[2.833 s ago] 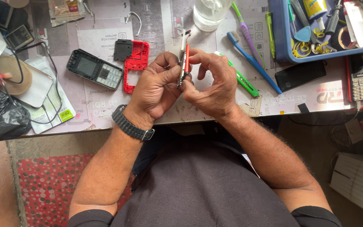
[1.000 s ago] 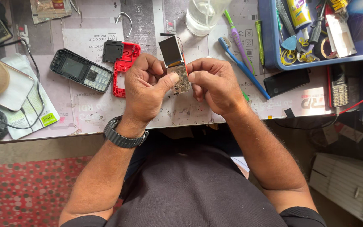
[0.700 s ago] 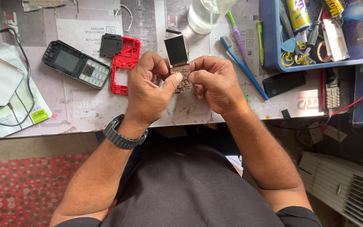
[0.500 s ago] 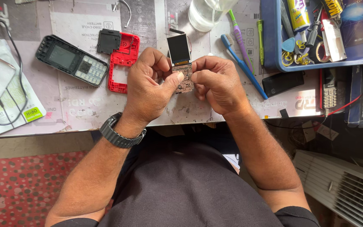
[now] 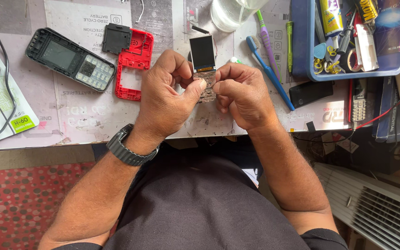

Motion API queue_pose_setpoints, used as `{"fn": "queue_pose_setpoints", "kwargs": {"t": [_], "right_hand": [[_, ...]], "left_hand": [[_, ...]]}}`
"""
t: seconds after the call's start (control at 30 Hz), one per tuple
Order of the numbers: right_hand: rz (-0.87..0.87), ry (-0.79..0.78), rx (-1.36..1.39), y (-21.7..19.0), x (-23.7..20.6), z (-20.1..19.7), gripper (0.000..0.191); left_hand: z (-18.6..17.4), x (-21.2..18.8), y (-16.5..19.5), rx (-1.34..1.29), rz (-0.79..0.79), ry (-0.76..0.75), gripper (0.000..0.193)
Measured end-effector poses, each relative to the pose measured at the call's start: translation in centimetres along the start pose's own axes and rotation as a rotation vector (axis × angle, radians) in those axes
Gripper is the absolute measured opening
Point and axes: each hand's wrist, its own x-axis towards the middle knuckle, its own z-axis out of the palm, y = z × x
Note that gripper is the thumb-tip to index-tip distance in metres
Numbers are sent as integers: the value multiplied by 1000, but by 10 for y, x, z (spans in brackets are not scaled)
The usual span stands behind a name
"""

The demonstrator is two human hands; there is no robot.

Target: The person cleans a mobile phone motherboard with a green utility knife and a blue toothbrush, then places a red battery onto the board and connects the ribbon cable. They repeatedly remove and reattach the battery while inspecting the board and a separate phone casing.

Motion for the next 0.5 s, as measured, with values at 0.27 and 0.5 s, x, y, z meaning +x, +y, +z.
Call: {"fn": "queue_pose_setpoints", "kwargs": {"t": [0.27,0.5], "right_hand": [[-18,29,-2,3,0,4,6],[-50,66,4,10,1,6,7]], "left_hand": [[1,0,6,182,77,25,31],[1,0,6,201,137,7,30]]}}
